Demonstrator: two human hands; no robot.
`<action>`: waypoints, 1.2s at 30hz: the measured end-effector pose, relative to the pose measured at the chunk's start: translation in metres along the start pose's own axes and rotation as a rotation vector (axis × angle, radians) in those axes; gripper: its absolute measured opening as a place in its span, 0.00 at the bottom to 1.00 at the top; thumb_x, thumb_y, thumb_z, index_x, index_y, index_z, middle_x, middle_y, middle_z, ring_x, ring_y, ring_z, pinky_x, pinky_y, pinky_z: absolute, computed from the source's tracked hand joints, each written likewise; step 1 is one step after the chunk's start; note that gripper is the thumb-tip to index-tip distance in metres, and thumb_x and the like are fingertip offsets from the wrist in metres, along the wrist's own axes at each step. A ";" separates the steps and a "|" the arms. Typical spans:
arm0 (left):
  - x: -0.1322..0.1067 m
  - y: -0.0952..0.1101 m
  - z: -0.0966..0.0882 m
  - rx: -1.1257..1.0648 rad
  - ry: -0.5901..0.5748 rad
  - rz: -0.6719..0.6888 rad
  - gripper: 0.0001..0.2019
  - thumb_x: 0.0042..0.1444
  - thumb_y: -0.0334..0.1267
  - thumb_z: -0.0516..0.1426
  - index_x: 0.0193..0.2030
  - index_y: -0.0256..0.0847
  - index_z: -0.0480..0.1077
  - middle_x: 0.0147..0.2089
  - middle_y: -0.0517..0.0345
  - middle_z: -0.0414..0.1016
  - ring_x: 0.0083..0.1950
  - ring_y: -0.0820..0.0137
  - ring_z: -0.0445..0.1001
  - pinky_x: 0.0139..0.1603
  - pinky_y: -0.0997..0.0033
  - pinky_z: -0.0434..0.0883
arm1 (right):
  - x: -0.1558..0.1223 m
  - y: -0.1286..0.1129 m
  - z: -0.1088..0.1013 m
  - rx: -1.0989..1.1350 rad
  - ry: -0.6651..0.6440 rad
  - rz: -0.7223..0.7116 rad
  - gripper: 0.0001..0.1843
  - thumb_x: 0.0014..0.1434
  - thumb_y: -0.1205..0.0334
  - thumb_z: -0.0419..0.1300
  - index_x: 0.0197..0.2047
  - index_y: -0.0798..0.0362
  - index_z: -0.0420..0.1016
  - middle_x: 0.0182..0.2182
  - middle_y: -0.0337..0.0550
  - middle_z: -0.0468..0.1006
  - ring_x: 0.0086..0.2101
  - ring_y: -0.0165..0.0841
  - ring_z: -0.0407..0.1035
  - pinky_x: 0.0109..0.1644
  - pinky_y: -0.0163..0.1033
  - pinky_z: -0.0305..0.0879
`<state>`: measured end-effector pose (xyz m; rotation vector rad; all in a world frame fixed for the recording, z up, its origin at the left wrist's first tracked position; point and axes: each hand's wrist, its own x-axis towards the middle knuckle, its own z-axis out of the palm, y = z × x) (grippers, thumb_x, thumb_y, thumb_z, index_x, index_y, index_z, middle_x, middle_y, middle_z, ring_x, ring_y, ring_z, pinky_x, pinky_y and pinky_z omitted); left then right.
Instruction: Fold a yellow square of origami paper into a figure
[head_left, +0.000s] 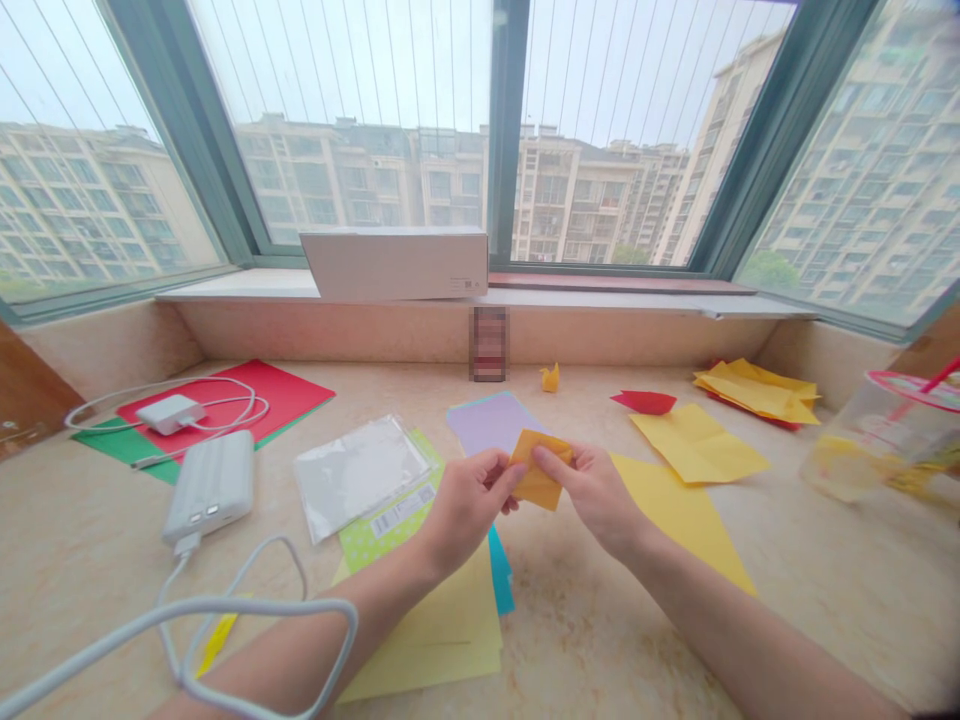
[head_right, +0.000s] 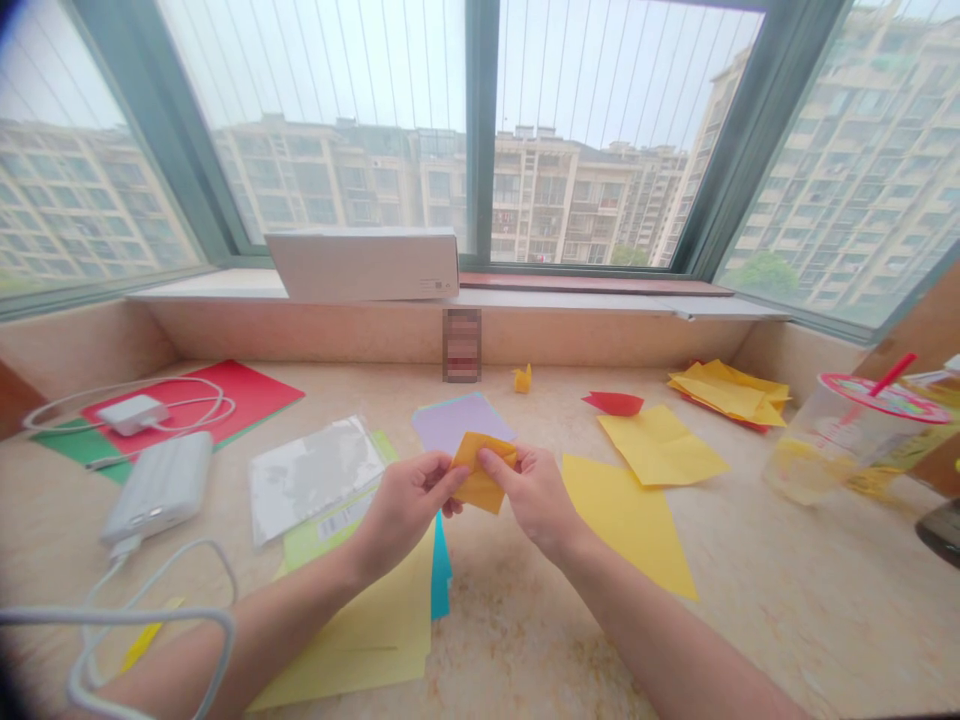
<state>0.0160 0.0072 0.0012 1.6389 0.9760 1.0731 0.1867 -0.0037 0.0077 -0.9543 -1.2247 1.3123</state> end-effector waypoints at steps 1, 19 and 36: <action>0.000 0.000 0.000 0.012 -0.001 0.008 0.16 0.61 0.49 0.58 0.30 0.38 0.73 0.22 0.59 0.74 0.24 0.72 0.73 0.28 0.74 0.68 | 0.000 0.000 0.000 0.006 0.010 -0.005 0.23 0.53 0.42 0.67 0.38 0.56 0.82 0.32 0.46 0.84 0.32 0.40 0.79 0.40 0.44 0.74; 0.012 -0.009 -0.007 -0.152 0.007 -0.033 0.25 0.60 0.51 0.58 0.58 0.38 0.65 0.24 0.62 0.74 0.22 0.70 0.74 0.25 0.73 0.70 | 0.004 0.007 -0.005 -0.153 0.063 -0.104 0.43 0.48 0.48 0.72 0.63 0.47 0.62 0.44 0.45 0.81 0.36 0.38 0.78 0.40 0.44 0.74; 0.016 -0.017 -0.014 -0.078 -0.068 0.072 0.23 0.64 0.49 0.55 0.62 0.41 0.65 0.31 0.60 0.76 0.27 0.72 0.75 0.32 0.72 0.73 | 0.008 0.012 -0.017 -0.330 0.081 -0.178 0.16 0.63 0.50 0.57 0.49 0.50 0.71 0.37 0.45 0.82 0.31 0.38 0.78 0.39 0.44 0.74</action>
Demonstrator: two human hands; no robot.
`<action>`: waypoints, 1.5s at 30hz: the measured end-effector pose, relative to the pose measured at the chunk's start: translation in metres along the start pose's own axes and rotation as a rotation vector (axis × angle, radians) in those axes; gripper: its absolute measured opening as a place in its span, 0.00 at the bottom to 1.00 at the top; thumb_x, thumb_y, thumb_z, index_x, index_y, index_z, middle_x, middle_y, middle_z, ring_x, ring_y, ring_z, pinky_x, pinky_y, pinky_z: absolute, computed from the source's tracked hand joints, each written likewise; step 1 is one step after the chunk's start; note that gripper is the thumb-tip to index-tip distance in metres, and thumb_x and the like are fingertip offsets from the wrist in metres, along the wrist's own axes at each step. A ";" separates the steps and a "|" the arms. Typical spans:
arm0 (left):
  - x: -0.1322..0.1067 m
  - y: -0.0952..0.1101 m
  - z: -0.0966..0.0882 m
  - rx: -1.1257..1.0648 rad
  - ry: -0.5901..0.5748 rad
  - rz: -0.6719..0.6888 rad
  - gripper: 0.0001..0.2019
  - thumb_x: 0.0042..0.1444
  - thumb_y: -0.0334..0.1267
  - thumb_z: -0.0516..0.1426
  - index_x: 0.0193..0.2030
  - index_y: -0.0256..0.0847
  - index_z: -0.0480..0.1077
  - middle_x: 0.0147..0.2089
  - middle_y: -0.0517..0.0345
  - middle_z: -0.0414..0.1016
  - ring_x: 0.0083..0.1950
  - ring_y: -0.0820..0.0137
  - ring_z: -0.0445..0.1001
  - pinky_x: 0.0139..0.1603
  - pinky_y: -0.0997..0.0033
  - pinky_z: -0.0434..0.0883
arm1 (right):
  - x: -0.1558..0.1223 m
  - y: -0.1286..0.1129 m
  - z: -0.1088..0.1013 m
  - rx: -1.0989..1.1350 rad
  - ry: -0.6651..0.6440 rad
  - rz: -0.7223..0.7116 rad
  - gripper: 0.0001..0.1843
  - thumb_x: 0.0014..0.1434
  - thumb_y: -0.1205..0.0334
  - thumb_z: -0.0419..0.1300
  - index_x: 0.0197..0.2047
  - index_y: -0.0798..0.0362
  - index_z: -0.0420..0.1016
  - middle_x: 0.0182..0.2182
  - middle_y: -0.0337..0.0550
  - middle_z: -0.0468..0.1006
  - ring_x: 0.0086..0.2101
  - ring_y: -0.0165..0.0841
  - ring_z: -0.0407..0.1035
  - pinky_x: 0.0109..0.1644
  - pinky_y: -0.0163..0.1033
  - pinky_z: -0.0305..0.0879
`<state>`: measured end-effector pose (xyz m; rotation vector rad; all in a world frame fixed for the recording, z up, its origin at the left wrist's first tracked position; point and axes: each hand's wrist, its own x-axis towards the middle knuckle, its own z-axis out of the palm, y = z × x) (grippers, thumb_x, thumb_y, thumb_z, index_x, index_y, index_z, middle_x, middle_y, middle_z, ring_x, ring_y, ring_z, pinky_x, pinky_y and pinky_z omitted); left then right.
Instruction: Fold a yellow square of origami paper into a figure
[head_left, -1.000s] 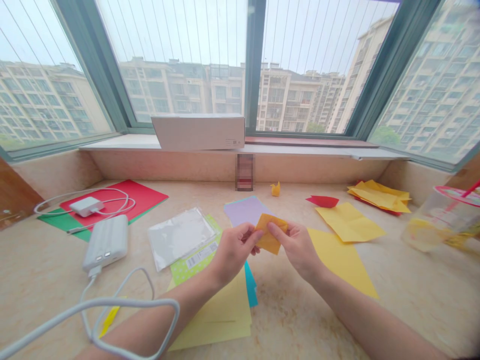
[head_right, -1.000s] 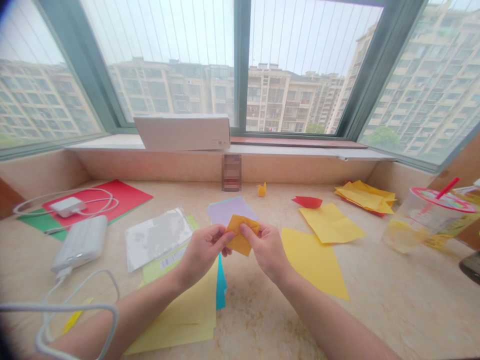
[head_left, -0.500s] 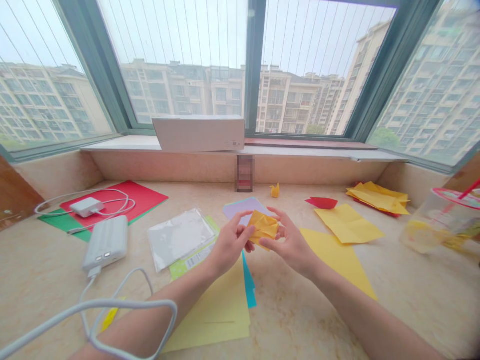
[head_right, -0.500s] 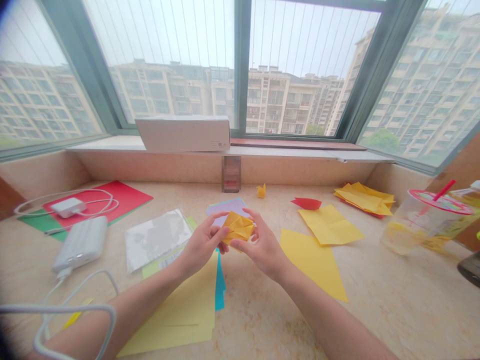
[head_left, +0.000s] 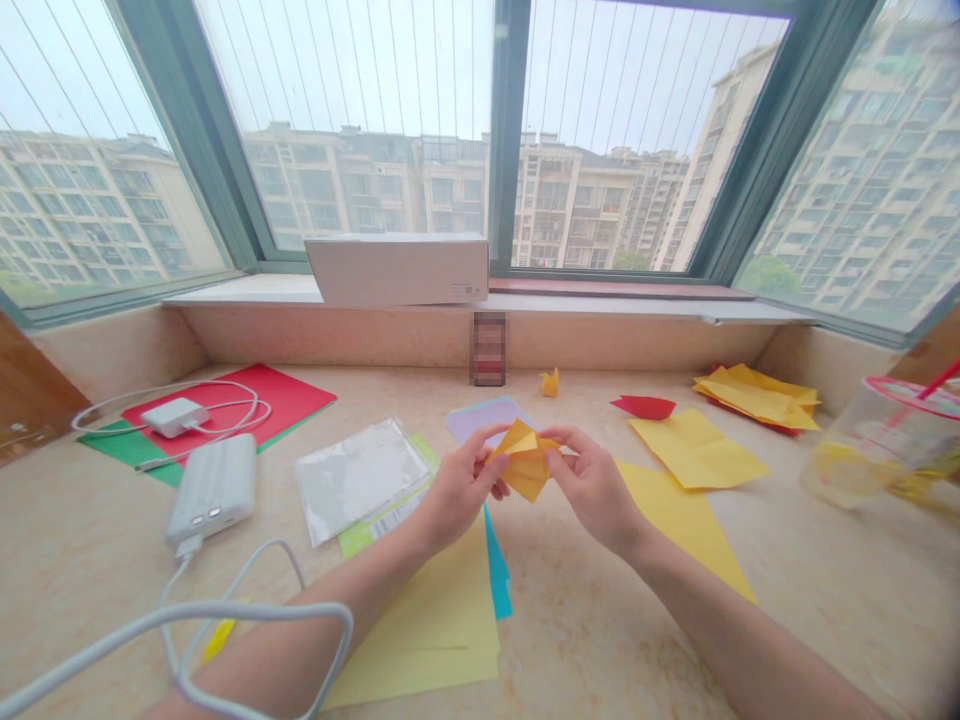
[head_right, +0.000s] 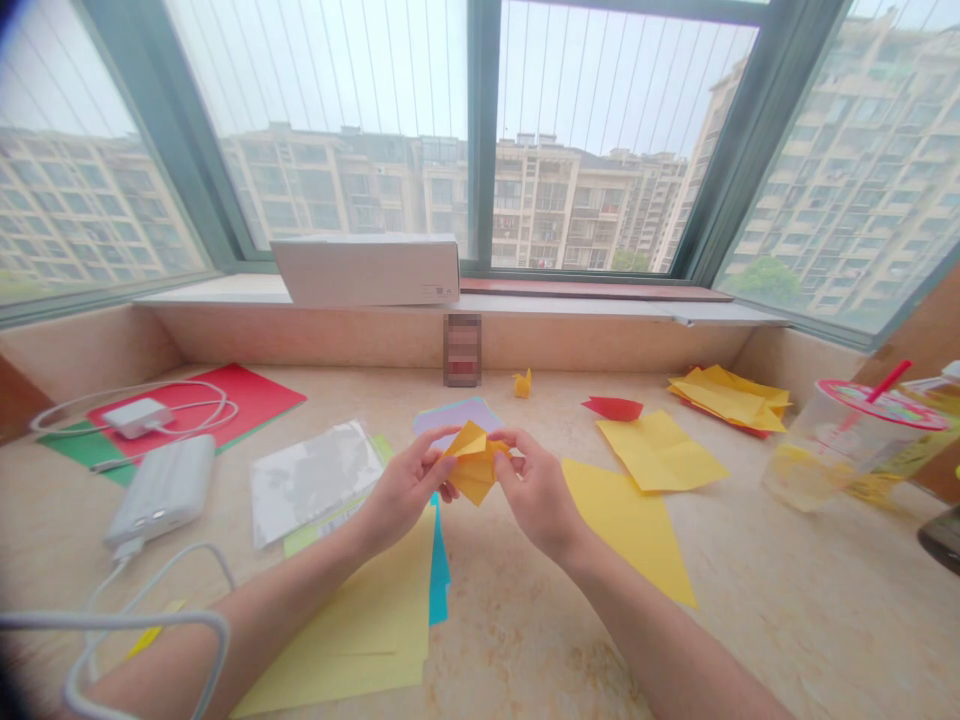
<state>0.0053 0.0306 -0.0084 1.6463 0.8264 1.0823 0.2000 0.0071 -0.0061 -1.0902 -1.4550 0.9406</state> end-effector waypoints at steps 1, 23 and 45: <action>0.000 0.000 0.000 0.005 0.020 0.005 0.22 0.65 0.50 0.54 0.61 0.40 0.66 0.30 0.59 0.76 0.27 0.71 0.75 0.31 0.72 0.73 | 0.000 -0.001 0.000 -0.007 0.000 -0.005 0.15 0.63 0.51 0.58 0.49 0.50 0.71 0.40 0.46 0.82 0.32 0.37 0.78 0.39 0.44 0.74; -0.001 0.002 0.004 -0.001 0.128 0.023 0.13 0.67 0.48 0.49 0.50 0.42 0.63 0.28 0.62 0.74 0.24 0.72 0.73 0.25 0.73 0.73 | -0.002 -0.006 -0.002 -0.605 0.139 -0.299 0.02 0.61 0.61 0.63 0.37 0.49 0.76 0.32 0.40 0.79 0.31 0.37 0.69 0.41 0.44 0.63; -0.007 0.008 0.006 0.275 0.051 0.112 0.11 0.63 0.40 0.54 0.49 0.38 0.69 0.49 0.46 0.75 0.47 0.63 0.75 0.44 0.62 0.76 | -0.003 -0.014 -0.002 -0.272 0.132 -0.190 0.07 0.59 0.57 0.64 0.38 0.49 0.82 0.36 0.44 0.82 0.40 0.41 0.73 0.51 0.49 0.64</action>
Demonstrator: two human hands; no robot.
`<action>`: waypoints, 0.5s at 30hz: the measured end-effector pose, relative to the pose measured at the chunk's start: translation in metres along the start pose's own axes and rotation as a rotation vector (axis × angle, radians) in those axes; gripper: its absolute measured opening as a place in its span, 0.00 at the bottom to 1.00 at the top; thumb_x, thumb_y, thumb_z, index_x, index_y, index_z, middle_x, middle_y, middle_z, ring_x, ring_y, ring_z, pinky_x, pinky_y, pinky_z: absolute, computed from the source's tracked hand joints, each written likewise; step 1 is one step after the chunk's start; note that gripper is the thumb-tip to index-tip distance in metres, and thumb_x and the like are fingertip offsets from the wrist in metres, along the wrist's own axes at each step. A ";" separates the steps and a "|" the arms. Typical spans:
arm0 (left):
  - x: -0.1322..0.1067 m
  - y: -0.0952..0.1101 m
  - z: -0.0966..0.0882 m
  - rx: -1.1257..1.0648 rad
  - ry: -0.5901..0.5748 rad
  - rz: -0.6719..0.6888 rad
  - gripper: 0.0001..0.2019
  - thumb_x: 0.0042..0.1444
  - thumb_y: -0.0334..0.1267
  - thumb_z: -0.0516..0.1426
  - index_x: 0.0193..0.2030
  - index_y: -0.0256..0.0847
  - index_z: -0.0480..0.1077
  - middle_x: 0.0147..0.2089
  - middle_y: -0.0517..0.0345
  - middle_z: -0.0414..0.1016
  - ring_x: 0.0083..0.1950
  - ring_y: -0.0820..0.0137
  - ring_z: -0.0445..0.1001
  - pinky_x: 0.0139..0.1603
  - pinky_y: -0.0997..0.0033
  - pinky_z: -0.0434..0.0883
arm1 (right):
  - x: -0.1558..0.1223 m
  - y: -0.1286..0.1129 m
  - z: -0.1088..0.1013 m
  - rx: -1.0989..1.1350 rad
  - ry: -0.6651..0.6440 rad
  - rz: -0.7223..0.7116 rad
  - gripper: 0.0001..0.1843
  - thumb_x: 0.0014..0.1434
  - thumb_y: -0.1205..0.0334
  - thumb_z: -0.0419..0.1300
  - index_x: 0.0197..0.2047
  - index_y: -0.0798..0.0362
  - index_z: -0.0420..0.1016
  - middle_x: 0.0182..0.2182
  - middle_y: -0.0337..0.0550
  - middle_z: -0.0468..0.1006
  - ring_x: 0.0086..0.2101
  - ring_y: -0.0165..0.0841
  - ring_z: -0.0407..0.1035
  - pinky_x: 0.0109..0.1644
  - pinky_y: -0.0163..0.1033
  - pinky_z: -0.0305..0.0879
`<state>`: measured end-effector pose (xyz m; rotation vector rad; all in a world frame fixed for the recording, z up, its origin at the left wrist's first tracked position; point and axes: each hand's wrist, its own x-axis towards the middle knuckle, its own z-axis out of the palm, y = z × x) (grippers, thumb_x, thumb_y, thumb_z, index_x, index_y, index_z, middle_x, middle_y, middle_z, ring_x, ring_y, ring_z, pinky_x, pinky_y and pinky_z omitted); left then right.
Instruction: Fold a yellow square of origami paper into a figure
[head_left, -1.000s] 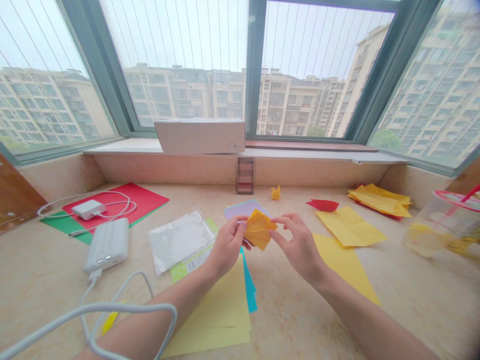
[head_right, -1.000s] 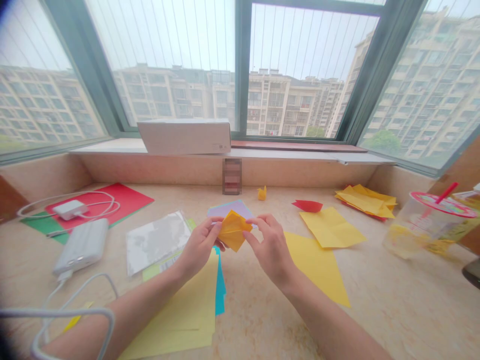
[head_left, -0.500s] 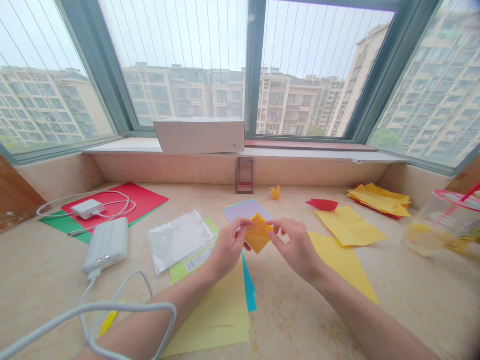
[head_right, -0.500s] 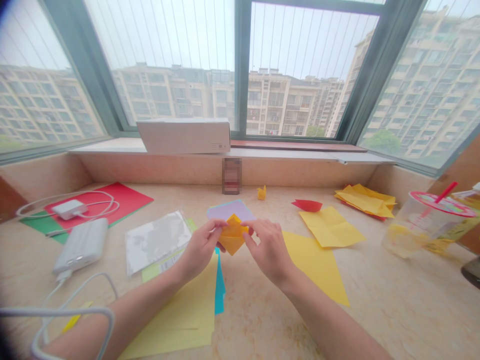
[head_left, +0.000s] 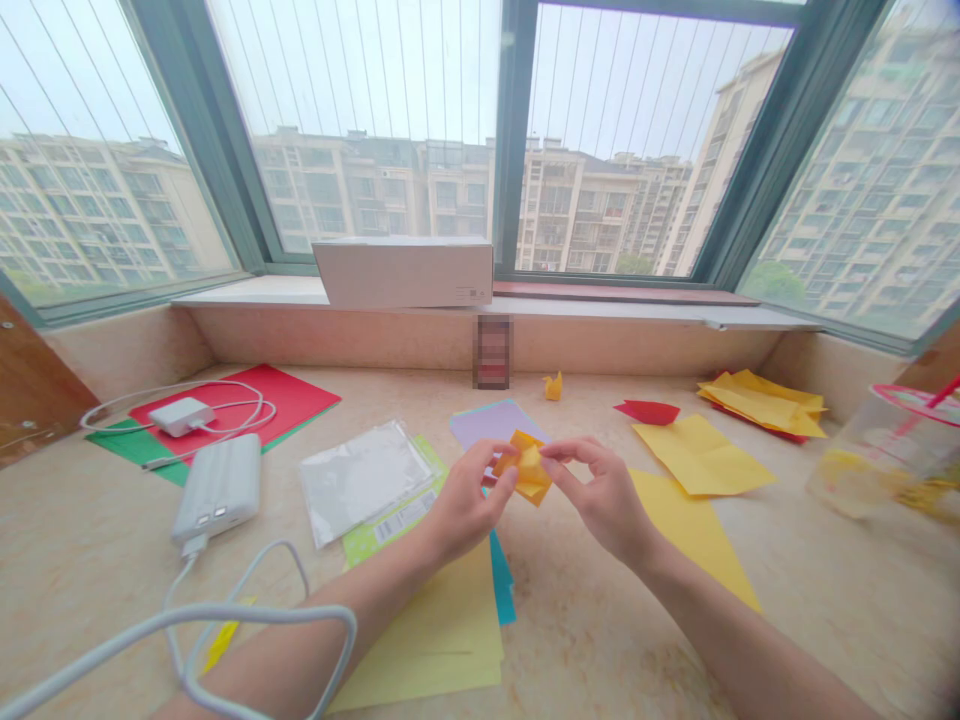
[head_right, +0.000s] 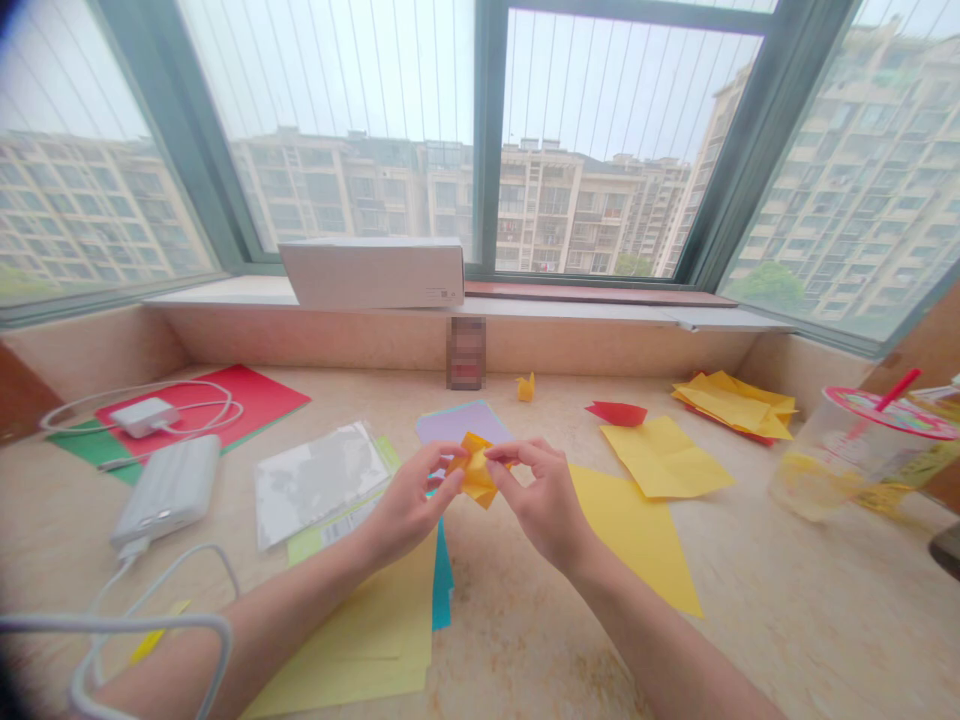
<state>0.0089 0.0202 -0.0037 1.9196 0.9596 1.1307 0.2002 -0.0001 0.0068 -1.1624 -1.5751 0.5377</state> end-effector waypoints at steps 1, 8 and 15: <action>-0.001 0.002 -0.001 -0.002 -0.013 0.006 0.12 0.62 0.41 0.56 0.49 0.38 0.68 0.51 0.46 0.74 0.49 0.62 0.75 0.44 0.62 0.76 | -0.002 -0.001 0.001 -0.065 0.012 -0.049 0.06 0.59 0.58 0.64 0.38 0.47 0.82 0.35 0.44 0.82 0.40 0.41 0.73 0.52 0.50 0.62; -0.005 0.008 0.004 -0.027 -0.090 0.010 0.21 0.52 0.44 0.65 0.49 0.40 0.64 0.47 0.51 0.74 0.46 0.62 0.75 0.44 0.64 0.73 | -0.010 -0.008 0.004 -0.236 -0.152 -0.258 0.15 0.67 0.65 0.54 0.52 0.42 0.78 0.40 0.43 0.83 0.42 0.39 0.71 0.52 0.50 0.56; -0.005 0.005 0.006 -0.204 -0.148 -0.107 0.18 0.59 0.48 0.61 0.46 0.41 0.60 0.40 0.56 0.74 0.37 0.68 0.74 0.37 0.70 0.68 | -0.009 -0.005 0.006 -0.165 -0.136 -0.205 0.15 0.63 0.61 0.60 0.53 0.46 0.75 0.40 0.43 0.83 0.41 0.40 0.74 0.52 0.49 0.63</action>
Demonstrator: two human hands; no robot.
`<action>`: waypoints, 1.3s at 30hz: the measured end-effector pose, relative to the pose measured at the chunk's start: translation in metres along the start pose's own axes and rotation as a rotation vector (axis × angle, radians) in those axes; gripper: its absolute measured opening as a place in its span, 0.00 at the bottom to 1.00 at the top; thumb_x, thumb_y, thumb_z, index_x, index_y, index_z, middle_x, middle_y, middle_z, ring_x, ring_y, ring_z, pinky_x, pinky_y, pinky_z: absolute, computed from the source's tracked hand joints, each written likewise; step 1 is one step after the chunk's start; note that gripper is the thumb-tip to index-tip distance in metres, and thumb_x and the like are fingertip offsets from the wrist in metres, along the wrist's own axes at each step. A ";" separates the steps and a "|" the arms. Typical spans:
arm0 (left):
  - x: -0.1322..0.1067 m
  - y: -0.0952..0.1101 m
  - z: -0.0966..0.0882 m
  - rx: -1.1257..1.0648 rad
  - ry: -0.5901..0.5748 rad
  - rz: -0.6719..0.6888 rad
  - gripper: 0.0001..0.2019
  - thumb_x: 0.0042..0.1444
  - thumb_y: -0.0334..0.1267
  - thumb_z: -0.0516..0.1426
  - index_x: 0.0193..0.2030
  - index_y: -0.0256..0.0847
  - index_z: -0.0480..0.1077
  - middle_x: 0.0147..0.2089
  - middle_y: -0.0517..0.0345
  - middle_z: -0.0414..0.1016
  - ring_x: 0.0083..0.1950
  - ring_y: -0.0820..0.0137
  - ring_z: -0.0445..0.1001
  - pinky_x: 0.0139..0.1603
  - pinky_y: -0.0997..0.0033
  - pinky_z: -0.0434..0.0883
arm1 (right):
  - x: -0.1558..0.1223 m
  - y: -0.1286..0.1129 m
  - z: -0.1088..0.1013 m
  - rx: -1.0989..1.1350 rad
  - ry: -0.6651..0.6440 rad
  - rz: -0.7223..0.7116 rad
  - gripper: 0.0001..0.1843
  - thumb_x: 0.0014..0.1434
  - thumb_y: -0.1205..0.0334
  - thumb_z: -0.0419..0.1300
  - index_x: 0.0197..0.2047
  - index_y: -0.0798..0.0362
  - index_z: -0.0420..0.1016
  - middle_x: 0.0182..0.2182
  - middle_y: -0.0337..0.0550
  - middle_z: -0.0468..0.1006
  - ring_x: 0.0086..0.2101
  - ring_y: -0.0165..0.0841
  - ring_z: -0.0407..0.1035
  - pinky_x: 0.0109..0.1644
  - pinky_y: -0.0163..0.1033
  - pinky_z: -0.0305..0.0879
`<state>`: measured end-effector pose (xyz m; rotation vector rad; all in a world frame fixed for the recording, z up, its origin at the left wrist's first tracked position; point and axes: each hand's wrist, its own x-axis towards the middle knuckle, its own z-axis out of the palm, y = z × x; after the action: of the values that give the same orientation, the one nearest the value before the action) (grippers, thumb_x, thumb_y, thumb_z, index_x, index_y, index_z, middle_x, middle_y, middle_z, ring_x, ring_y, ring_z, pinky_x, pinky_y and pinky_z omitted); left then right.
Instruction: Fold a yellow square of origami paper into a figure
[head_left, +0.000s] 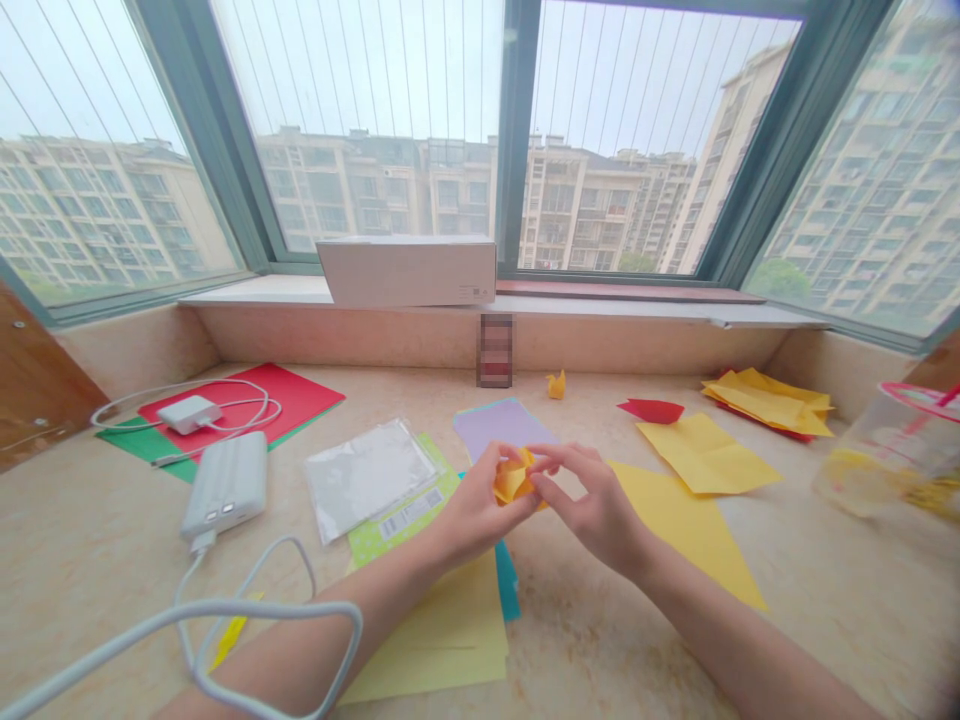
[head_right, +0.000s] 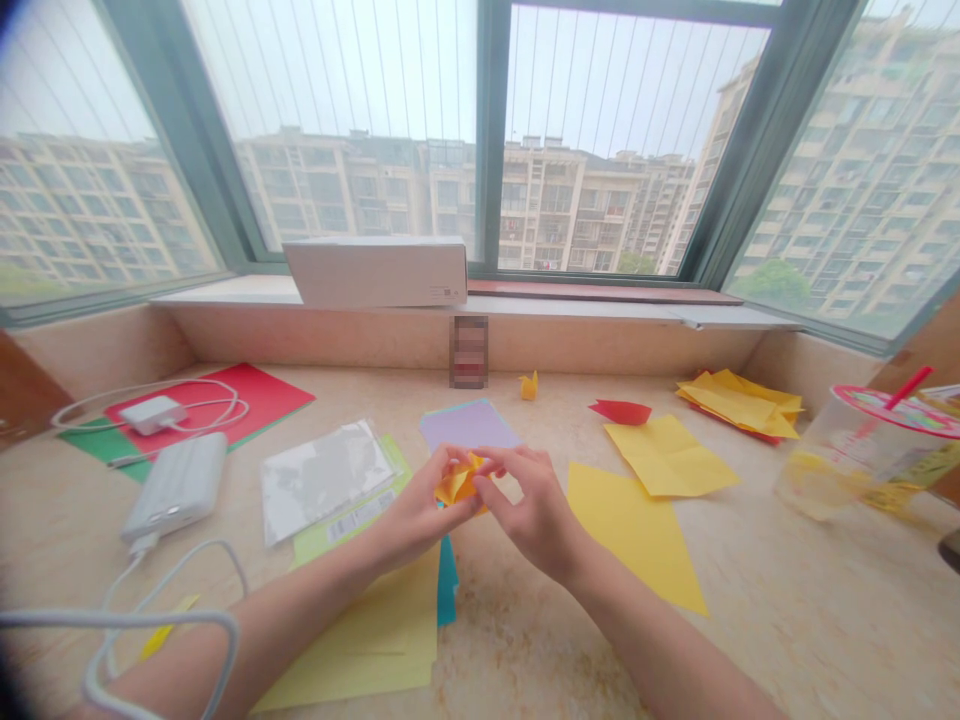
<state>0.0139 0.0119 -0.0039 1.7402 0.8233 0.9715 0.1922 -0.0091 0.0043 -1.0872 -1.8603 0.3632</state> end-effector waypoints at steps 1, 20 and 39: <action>0.000 0.000 -0.001 -0.030 -0.006 -0.002 0.17 0.59 0.49 0.60 0.46 0.42 0.60 0.42 0.54 0.74 0.40 0.67 0.74 0.40 0.68 0.68 | 0.001 0.000 0.000 0.031 0.015 0.035 0.14 0.62 0.60 0.61 0.52 0.47 0.75 0.39 0.43 0.83 0.40 0.40 0.75 0.52 0.49 0.64; -0.005 0.003 -0.003 0.024 0.052 0.165 0.23 0.59 0.31 0.56 0.61 0.43 0.58 0.58 0.48 0.68 0.57 0.61 0.70 0.58 0.60 0.68 | 0.003 -0.003 0.006 0.544 -0.032 0.340 0.17 0.60 0.51 0.63 0.48 0.52 0.72 0.44 0.49 0.81 0.43 0.39 0.77 0.47 0.45 0.74; -0.004 0.004 -0.007 -0.001 0.120 0.173 0.20 0.66 0.39 0.49 0.61 0.42 0.70 0.66 0.50 0.68 0.68 0.58 0.62 0.71 0.54 0.54 | 0.003 0.006 0.008 0.515 0.099 0.418 0.19 0.55 0.61 0.60 0.50 0.52 0.69 0.40 0.48 0.80 0.37 0.39 0.77 0.40 0.43 0.76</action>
<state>0.0065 0.0096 0.0002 1.7885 0.7565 1.2007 0.1883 -0.0020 -0.0025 -1.0946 -1.3328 0.9536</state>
